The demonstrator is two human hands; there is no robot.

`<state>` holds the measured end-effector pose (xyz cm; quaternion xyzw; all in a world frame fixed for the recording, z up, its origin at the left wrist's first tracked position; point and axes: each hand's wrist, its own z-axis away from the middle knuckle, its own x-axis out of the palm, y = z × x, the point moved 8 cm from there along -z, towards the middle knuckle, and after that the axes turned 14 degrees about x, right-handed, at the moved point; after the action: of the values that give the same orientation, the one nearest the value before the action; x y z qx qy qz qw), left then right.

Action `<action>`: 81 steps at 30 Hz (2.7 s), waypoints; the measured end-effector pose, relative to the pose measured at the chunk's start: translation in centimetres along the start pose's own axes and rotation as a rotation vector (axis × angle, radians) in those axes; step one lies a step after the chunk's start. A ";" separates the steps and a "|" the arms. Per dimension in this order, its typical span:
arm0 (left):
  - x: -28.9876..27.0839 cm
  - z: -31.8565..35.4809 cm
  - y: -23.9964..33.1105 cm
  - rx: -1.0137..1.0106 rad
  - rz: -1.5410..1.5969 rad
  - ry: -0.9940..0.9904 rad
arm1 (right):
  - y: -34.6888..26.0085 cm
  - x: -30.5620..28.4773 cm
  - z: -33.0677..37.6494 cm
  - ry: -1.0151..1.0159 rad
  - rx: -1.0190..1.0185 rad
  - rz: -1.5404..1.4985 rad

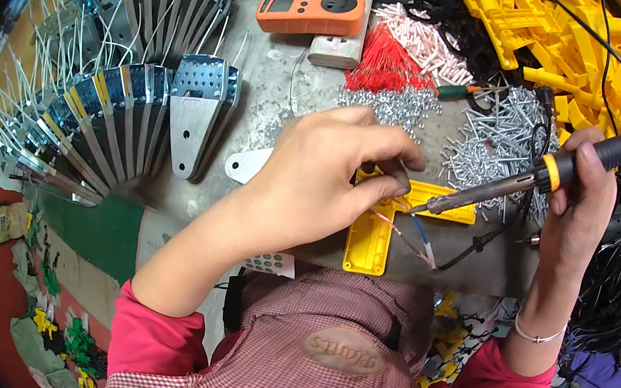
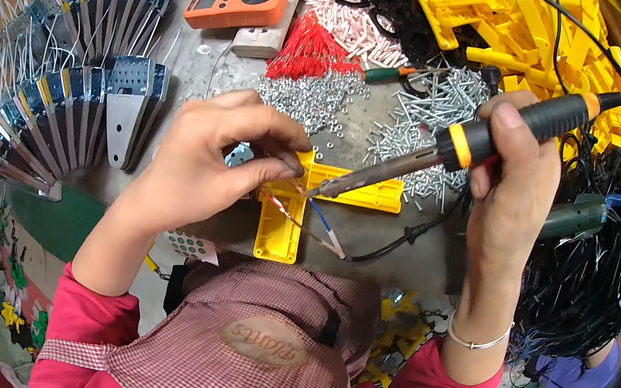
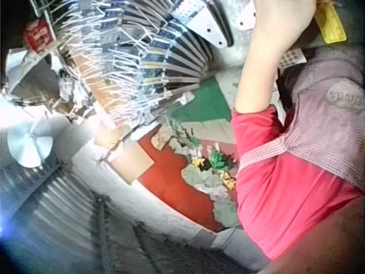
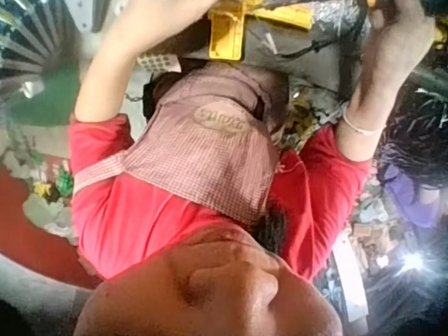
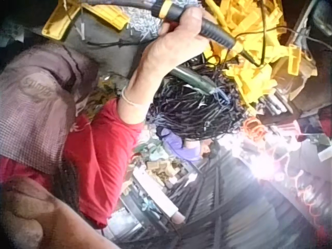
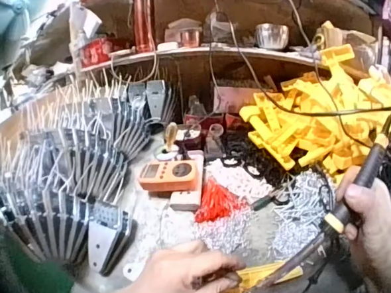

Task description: The person connects wires by hand and solders them with a soldering iron, fits metal blades into plastic housings, and fastens the housings together using an electric screwdriver.

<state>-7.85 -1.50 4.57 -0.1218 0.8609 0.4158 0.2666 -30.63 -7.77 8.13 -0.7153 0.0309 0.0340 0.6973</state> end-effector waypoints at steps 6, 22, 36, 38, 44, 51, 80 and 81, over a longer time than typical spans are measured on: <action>0.1 0.0 0.0 0.010 -0.036 -0.041 | 0.3 0.3 -0.2 -0.034 0.020 0.004; 0.7 -0.3 -0.3 -0.028 0.094 -0.028 | 0.5 0.0 -0.3 -0.016 0.013 0.006; -1.6 1.7 0.6 -0.048 0.122 0.099 | 0.8 -1.0 0.0 0.017 0.015 -0.045; -2.2 2.1 1.1 -0.030 0.125 0.111 | -0.2 -1.8 0.7 0.082 -0.007 -0.086; -1.1 2.2 1.1 -0.096 0.219 0.097 | -0.1 0.1 1.6 -0.058 0.034 -0.122; -0.5 1.6 0.9 -0.057 0.284 0.124 | 0.2 0.9 1.2 -0.051 0.026 -0.107; -5.1 6.8 0.3 -0.039 -0.474 0.120 | -0.6 -2.6 -0.4 0.080 -0.034 -0.255; -4.3 6.1 1.4 0.035 -0.446 0.136 | -1.3 -1.8 -0.7 0.160 -0.062 -0.253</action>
<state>-2.70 4.12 4.80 -0.3319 0.8359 0.3223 0.2955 -32.28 -8.44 9.62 -0.7352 -0.0051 -0.1101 0.6688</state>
